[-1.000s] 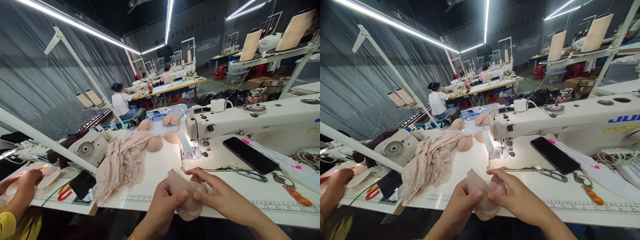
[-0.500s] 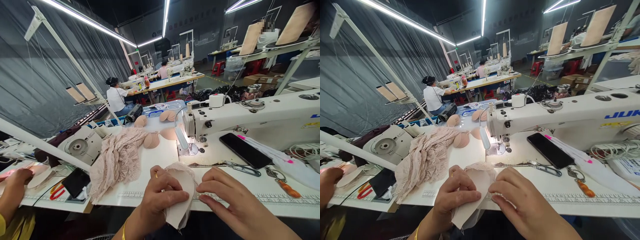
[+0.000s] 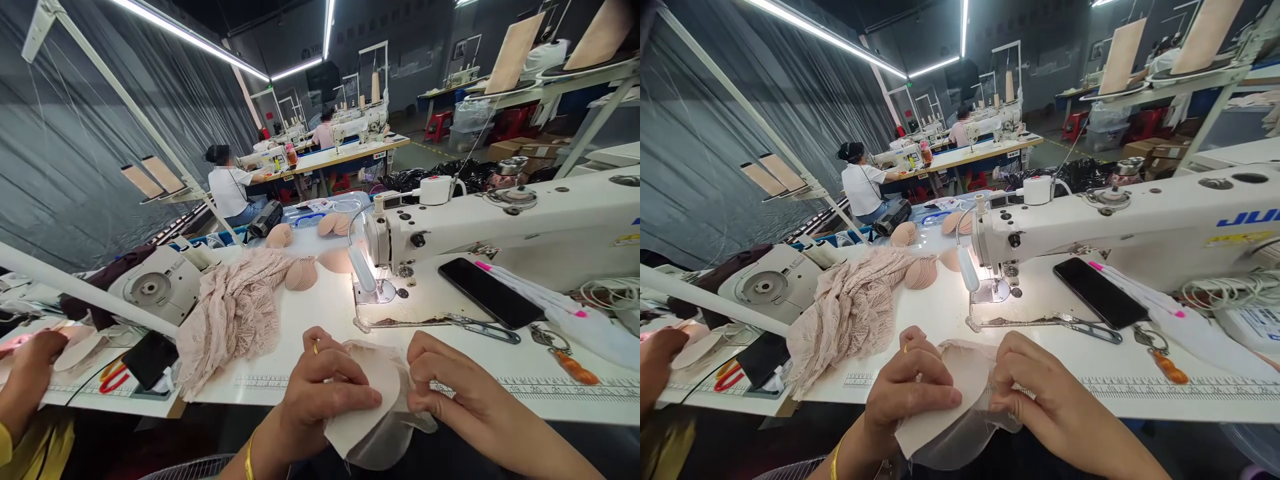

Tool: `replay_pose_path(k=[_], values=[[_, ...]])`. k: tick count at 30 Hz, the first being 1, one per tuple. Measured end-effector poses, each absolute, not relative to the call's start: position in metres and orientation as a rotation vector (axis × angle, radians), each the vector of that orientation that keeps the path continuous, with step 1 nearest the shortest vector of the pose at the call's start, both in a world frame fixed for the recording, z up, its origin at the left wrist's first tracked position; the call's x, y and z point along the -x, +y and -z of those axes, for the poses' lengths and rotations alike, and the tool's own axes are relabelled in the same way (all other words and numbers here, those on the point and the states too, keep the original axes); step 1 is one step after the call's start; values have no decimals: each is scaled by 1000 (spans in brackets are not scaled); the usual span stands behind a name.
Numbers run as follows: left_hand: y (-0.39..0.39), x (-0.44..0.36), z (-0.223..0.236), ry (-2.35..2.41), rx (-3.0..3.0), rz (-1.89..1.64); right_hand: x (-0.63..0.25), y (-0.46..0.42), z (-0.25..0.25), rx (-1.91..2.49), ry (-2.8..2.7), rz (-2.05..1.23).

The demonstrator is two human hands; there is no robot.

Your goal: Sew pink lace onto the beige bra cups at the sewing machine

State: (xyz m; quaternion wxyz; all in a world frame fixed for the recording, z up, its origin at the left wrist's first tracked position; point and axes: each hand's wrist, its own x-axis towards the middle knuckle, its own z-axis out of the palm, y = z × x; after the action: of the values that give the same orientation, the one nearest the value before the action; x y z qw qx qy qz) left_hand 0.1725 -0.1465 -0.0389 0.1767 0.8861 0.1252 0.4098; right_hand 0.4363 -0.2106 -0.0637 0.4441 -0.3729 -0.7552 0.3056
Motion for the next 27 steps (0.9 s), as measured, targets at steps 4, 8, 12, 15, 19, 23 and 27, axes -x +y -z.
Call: replay_pose_path(k=[4, 8, 12, 15, 19, 23, 27], values=[[-144, -171, 38, 354, -2522, -1156, -439, -212, 64, 945, -1813, -753], [-142, -175, 31, 330, -2567, -1121, -428, -212, 56, 936, -1878, -705], [-140, -179, 29, 291, -2581, -1140, -422, -207, 55, 927, -1927, -670], [-137, -180, 33, 290, -2575, -1173, -430, -203, 62, 921, -1846, -720], [-131, -185, 40, 283, -2566, -1208, -437, -200, 70, 911, -1757, -805], [-123, -193, 42, 259, -2581, -1155, -425, -196, 78, 954, -1623, -838], [-114, -196, 38, 238, -2621, -1162, -436, -172, 98, 1151, -1692, -298]])
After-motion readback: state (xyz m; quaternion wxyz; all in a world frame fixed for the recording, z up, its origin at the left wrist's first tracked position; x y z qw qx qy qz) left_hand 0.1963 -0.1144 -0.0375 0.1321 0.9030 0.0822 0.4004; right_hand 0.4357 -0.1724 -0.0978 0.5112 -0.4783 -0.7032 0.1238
